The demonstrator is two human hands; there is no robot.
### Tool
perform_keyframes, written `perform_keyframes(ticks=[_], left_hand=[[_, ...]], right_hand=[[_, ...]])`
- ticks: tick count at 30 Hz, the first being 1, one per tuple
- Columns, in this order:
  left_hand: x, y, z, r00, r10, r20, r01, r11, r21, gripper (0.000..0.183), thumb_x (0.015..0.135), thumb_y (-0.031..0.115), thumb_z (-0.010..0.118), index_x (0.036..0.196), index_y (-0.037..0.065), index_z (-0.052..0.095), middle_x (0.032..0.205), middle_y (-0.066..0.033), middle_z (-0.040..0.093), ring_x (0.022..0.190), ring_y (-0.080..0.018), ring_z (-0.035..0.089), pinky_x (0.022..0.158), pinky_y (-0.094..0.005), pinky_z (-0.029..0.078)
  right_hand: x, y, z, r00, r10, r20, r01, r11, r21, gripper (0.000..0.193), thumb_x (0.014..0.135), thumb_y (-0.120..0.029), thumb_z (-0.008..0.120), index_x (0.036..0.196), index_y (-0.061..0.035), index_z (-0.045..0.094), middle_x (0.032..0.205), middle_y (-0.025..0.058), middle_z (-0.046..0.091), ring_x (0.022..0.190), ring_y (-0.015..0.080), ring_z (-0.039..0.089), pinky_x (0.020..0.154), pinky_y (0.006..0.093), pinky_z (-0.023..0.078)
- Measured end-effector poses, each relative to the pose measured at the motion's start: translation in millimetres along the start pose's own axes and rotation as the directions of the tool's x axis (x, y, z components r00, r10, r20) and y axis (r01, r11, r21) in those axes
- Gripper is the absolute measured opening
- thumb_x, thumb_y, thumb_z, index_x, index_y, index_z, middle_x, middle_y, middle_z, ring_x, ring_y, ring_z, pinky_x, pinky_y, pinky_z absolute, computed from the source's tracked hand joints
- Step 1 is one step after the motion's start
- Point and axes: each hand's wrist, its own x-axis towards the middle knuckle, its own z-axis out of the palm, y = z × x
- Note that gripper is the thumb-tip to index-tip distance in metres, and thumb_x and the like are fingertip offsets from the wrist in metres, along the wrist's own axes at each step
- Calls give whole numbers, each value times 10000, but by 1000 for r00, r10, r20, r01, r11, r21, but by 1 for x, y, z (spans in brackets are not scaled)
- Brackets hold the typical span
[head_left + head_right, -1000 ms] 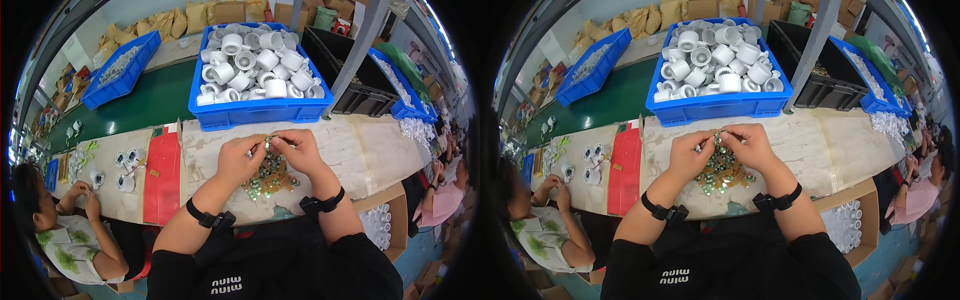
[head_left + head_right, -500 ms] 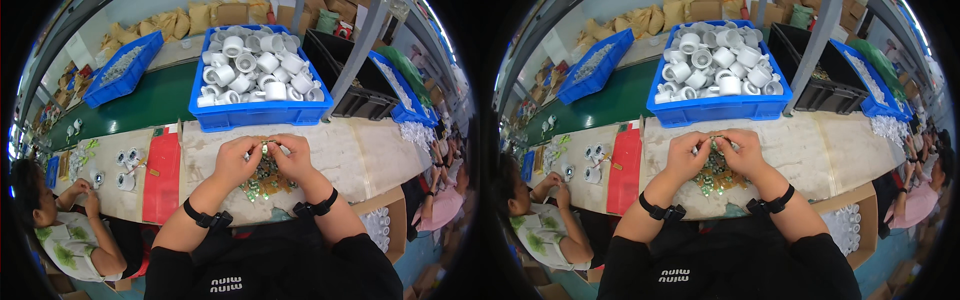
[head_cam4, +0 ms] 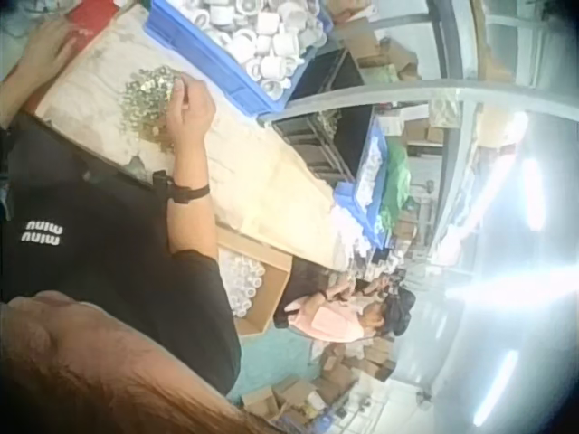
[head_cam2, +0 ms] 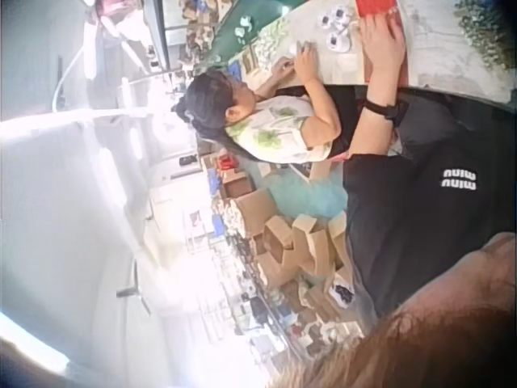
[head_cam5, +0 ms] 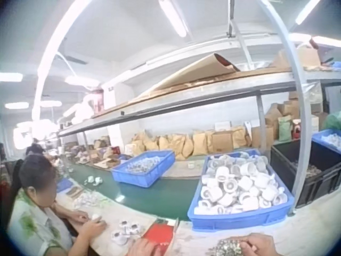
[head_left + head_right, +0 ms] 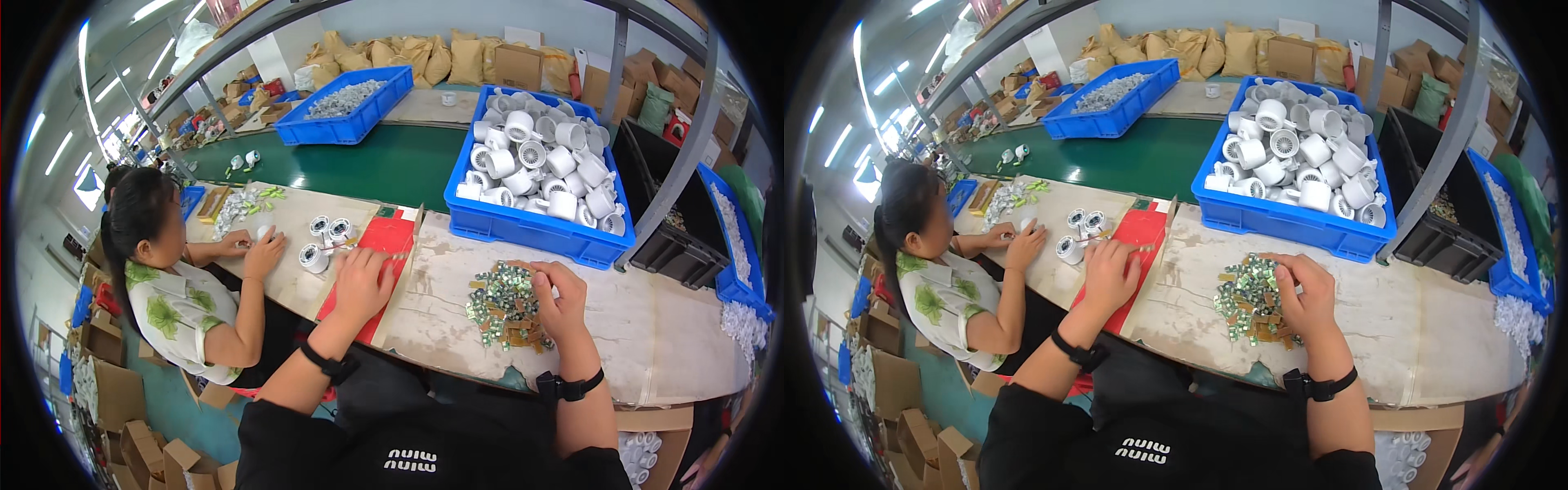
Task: Manually assemble small electronic or mechanical components into white plastic housings.
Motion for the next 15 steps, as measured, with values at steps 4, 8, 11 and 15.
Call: perform_keyframes(ticks=[4, 8, 11, 15], left_hand=[[-49, -3, -18, 982, -73, 174, 23, 962, 273, 581, 876, 399, 757, 1309, 38, 620, 1431, -195, 544, 1397, -394, 460, 1093, -666, 317], [-64, -68, 6, 976, -113, 188, 50, 949, 311, 790, 952, 479, 669, 1576, 55, 433, 1609, -293, 387, 1521, -513, 291, 1225, -645, 198], [-50, -102, 19, 946, -176, 273, 52, 913, 406, 803, 1001, 455, 642, 1606, -2, 375, 1677, -302, 312, 1588, -498, 179, 1283, -628, 81], [-41, -126, 44, 966, -258, -13, 231, 841, 490, 832, 1067, 523, 558, 1646, -9, 285, 1698, -308, 261, 1591, -514, 153, 1269, -637, 144]], right_hand=[[-7, -5, -3, 997, 53, 50, -53, 999, 4, 182, 975, -111, 679, 1100, -4, 757, 872, 129, 721, 707, 244, 681, 662, 331, 540], [-13, 7, 8, 999, -37, 23, 38, 999, -27, 146, 950, -144, 699, 1040, -45, 757, 1008, 156, 764, 857, 336, 751, 784, 393, 615], [-17, 30, 18, 999, -36, -1, 36, 999, -14, 103, 917, -151, 714, 943, -56, 743, 893, 138, 733, 820, 369, 709, 732, 455, 580], [-20, 13, -17, 977, -82, -199, 92, 995, 45, 71, 877, -53, 747, 946, -38, 744, 872, 110, 726, 757, 300, 698, 676, 404, 560]])
